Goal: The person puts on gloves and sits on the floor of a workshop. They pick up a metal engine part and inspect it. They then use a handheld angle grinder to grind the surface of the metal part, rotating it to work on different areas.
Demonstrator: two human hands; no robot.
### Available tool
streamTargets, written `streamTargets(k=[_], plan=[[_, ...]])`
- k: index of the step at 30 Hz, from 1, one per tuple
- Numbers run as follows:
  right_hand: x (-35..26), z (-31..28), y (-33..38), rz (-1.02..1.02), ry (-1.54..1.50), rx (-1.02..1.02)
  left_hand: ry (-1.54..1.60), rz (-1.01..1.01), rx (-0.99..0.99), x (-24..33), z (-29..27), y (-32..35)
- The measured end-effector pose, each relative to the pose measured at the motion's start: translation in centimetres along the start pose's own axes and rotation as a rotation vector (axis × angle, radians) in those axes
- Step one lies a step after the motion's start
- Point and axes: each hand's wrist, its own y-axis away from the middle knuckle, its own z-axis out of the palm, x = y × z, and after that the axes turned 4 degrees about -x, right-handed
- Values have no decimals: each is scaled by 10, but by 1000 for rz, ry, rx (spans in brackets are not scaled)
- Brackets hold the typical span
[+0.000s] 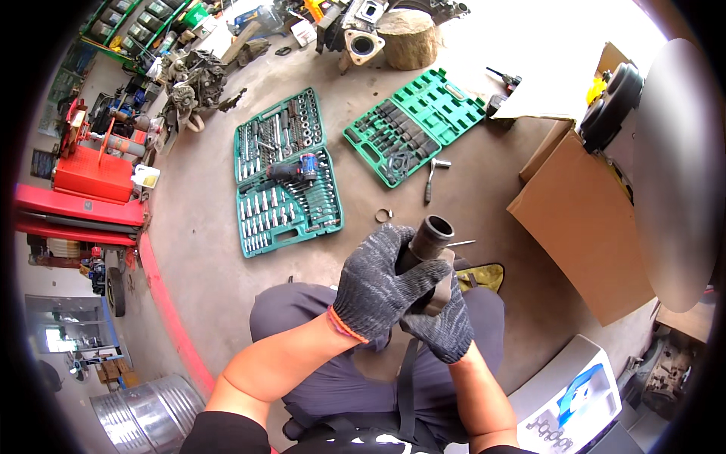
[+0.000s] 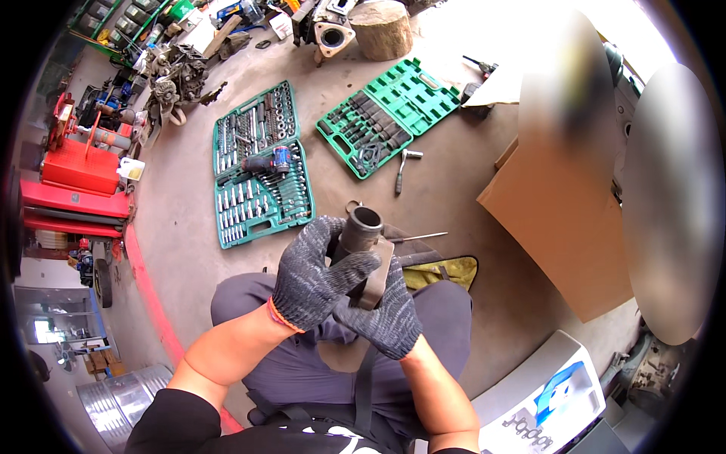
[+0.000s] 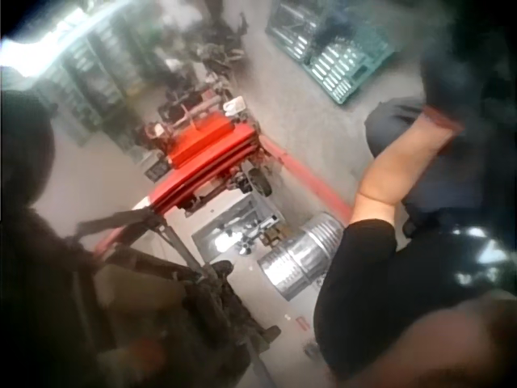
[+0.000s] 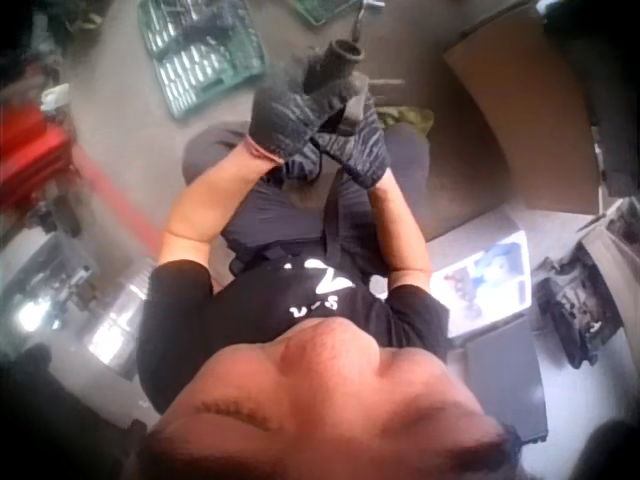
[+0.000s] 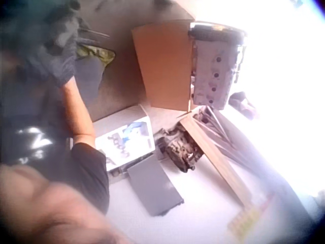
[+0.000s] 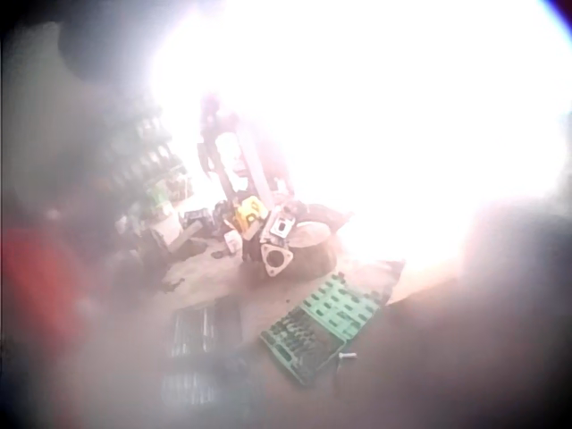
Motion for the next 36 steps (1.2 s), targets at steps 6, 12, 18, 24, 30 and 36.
streamTargets(k=[6, 12, 18, 24, 30, 36], plan=[[2, -5, 15, 311, -737, -59, -197, -27, -261, 6, -2, -12], [-7, 2, 19, 338, -385, 86, -269, -1, -213, -3, -1, -24], [-26, 11, 3, 408, 138, 315, -676, 426, -368, -51, -2, -55], [-41, 8, 30, -11, -9, 315, 447, -130, -370, -87, -8, -73], [-29, 15, 32, -155, -47, 425, 873, -481, -228, -31, 6, -67], [-19, 15, 47, -147, -197, 411, 849, -359, -192, -16, 6, -51]])
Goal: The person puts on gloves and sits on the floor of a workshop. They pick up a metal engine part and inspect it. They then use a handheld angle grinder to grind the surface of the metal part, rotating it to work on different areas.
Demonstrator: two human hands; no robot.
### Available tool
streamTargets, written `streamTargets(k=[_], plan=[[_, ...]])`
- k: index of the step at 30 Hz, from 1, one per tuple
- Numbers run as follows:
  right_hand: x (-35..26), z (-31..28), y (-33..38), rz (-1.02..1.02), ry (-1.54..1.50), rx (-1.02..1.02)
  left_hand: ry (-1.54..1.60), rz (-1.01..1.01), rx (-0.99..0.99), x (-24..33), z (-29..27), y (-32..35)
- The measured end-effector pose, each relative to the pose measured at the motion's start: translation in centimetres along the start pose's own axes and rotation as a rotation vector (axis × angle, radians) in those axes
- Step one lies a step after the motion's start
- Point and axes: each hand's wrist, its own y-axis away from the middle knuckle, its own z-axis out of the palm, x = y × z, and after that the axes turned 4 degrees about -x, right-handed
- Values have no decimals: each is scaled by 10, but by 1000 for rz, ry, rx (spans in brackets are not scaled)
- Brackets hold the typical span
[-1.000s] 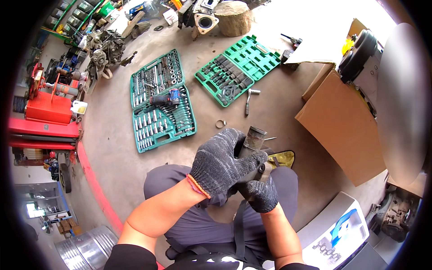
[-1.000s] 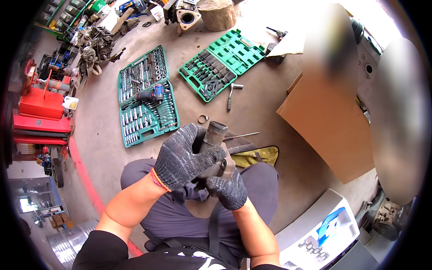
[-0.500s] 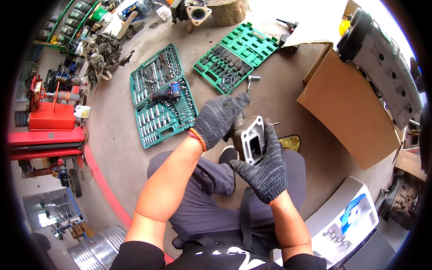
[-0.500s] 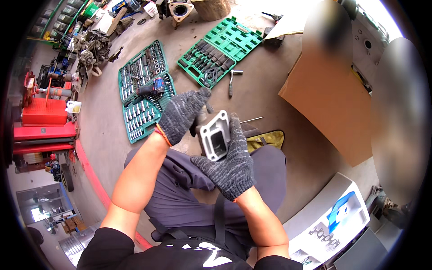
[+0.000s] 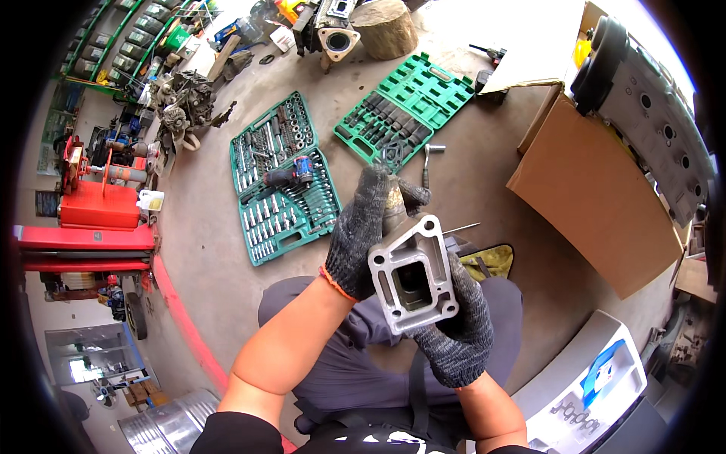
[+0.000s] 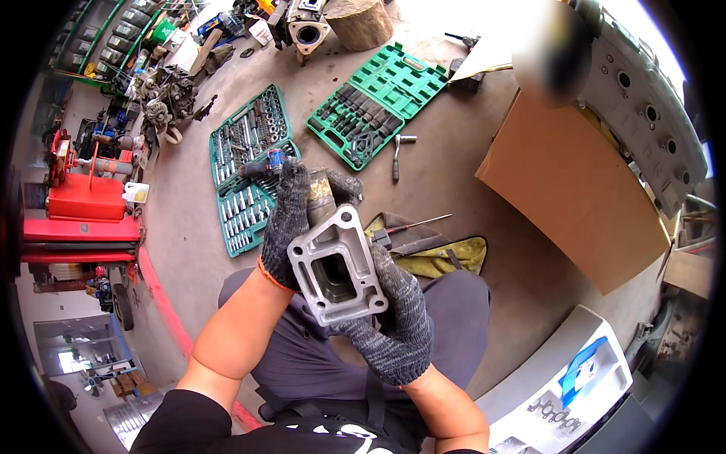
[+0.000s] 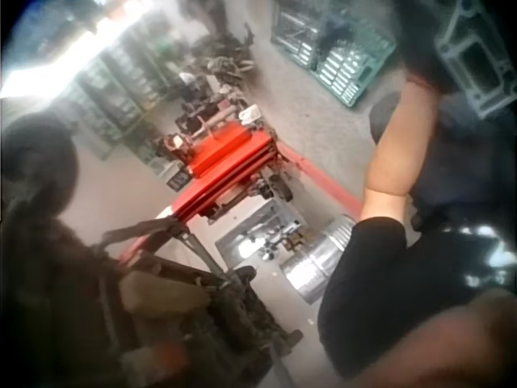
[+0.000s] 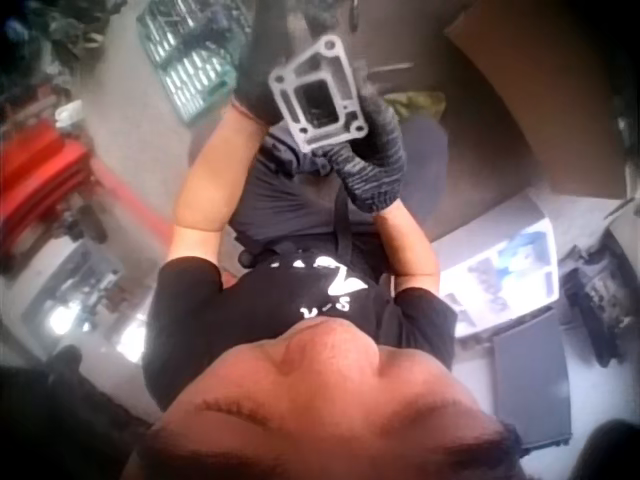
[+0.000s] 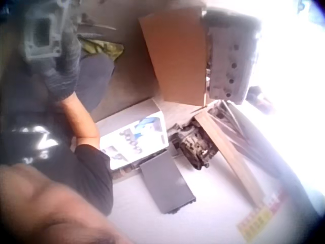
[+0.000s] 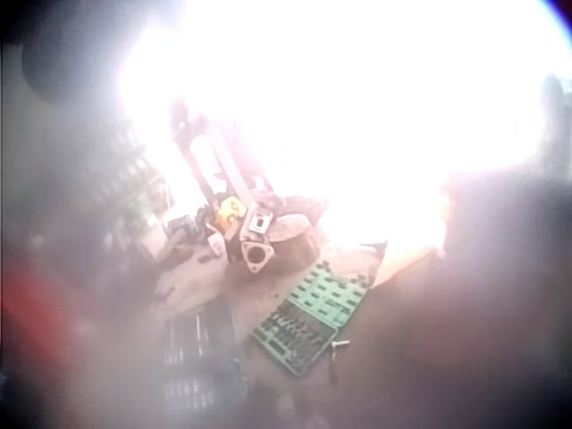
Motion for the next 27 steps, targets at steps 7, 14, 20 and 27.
streamTargets(k=[7, 14, 20, 27], plan=[[-19, 13, -9, 15, -120, -8, 119, -49, -91, 0, -9, 22], [-11, 10, -16, -33, -66, -39, 309, -144, -146, -4, -8, 26], [-20, -12, -56, -144, -98, 241, 134, -88, -104, -11, -16, 21], [-42, 10, -133, -222, 579, 278, -284, 167, -31, -45, 1, 24]])
